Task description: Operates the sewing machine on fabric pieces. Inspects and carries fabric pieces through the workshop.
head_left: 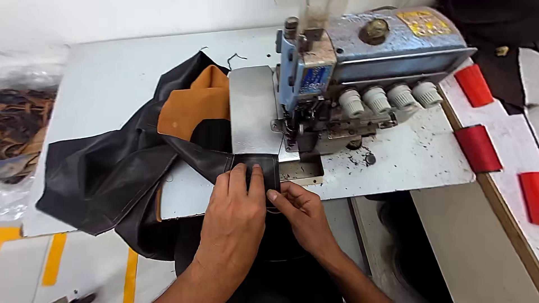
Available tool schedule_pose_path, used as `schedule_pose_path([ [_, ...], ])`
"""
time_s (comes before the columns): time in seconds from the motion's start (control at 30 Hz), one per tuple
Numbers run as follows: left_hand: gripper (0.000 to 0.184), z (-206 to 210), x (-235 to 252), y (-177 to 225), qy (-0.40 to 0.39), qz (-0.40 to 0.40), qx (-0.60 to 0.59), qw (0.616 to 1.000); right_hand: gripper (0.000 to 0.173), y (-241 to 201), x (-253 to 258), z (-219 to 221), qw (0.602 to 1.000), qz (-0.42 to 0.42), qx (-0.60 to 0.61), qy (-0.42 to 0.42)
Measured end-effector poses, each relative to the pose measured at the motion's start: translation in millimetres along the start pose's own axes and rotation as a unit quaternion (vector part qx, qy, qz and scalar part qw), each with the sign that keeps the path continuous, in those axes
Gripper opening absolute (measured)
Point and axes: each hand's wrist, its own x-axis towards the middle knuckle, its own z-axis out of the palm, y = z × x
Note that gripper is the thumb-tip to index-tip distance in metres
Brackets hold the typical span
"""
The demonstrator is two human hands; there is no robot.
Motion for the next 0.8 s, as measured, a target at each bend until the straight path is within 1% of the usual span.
schedule_pose_path([
  [0.07,0.032,2,-1,6,-0.010,0.010,-0.008,1.000,0.013,4,-4,-12,1.000,-0.005,0.001,0.007],
  [0.17,0.035,10,1,26,-0.027,0.026,-0.038,0.999,0.011,2,-9,-35,0.999,-0.023,-0.005,0.044],
  [0.23,0.036,16,8,42,-0.017,0.033,-0.059,0.998,0.011,2,-5,-49,0.997,-0.032,-0.003,0.071],
  [0.37,0.045,28,19,63,0.010,0.051,-0.014,0.999,0.014,0,7,-66,0.994,-0.030,0.013,0.107],
  [0.5,0.048,31,23,67,0.016,0.047,0.004,0.999,0.013,-1,25,-70,0.989,-0.057,0.067,0.121],
  [0.67,0.039,30,24,67,0.022,0.040,-0.009,0.999,0.012,-3,32,-70,0.988,-0.061,0.071,0.121],
  [0.8,0.038,28,28,65,0.028,0.040,-0.010,0.999,0.012,-3,32,-70,0.988,-0.069,0.074,0.121],
])
